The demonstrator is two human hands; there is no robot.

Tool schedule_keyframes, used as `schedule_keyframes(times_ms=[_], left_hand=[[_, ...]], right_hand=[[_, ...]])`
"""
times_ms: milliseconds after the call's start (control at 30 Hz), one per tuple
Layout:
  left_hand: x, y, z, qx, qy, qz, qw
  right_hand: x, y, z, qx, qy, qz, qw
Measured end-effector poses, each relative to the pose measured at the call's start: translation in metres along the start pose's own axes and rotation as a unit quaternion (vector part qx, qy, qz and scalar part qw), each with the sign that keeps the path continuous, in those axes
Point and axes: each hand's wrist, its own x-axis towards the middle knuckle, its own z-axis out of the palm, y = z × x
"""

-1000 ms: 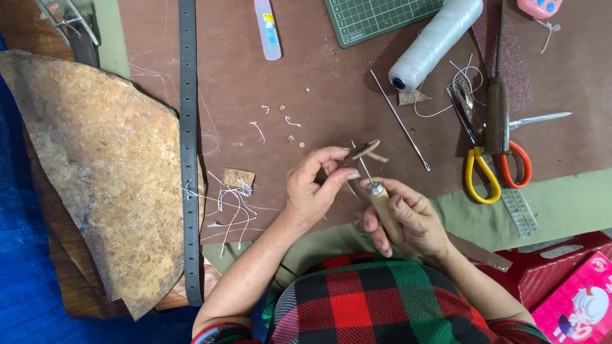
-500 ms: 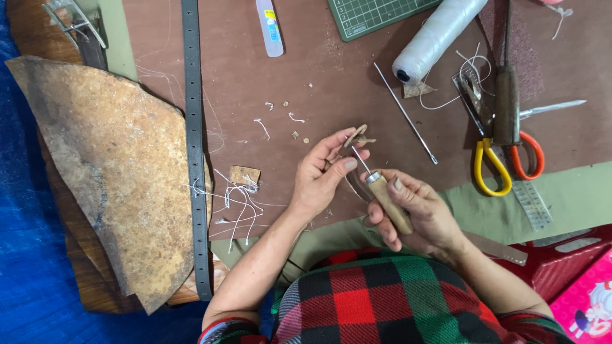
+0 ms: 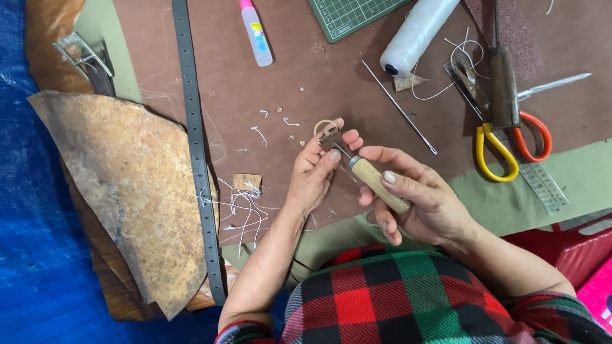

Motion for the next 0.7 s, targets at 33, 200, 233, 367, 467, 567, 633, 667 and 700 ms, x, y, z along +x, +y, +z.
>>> schedule_keyframes(times_ms=[33, 200, 233, 367, 467, 567, 633, 667, 700], left_hand=[[0.0, 0.001, 0.0, 0.001, 0.0, -0.001, 1.0], [0.0, -0.006, -0.011, -0.041, -0.023, -0.019, 0.999], [-0.001, -0.007, -0.011, -0.039, -0.023, -0.021, 0.999], [0.002, -0.002, -0.004, 0.01, -0.013, -0.007, 1.0], [0.003, 0.005, 0.002, 0.095, 0.038, 0.013, 0.995], [0.005, 0.009, 0.006, 0.222, 0.127, 0.05, 0.965], [0.012, 0.007, 0.011, 0.292, 0.164, 0.077, 0.939], [0.016, 0.005, 0.014, 0.372, 0.138, 0.095, 0.913], [0.021, 0.003, 0.017, 0.448, 0.111, 0.112, 0.88]], right_hand=[[0.0, 0.001, -0.001, 0.001, 0.0, -0.001, 1.0], [-0.003, 0.002, -0.002, 0.011, 0.001, -0.012, 1.0], [-0.003, 0.003, -0.003, 0.013, 0.001, -0.012, 1.0], [-0.006, 0.005, -0.007, 0.008, -0.003, -0.026, 1.0], [-0.016, -0.001, -0.011, 0.007, -0.006, -0.052, 0.999], [-0.032, -0.007, -0.026, 0.001, -0.004, -0.083, 0.997], [-0.045, -0.009, -0.041, -0.002, 0.002, -0.098, 0.995], [-0.052, -0.01, -0.049, 0.01, 0.014, -0.107, 0.994], [-0.059, -0.01, -0.057, 0.022, 0.026, -0.115, 0.993]])
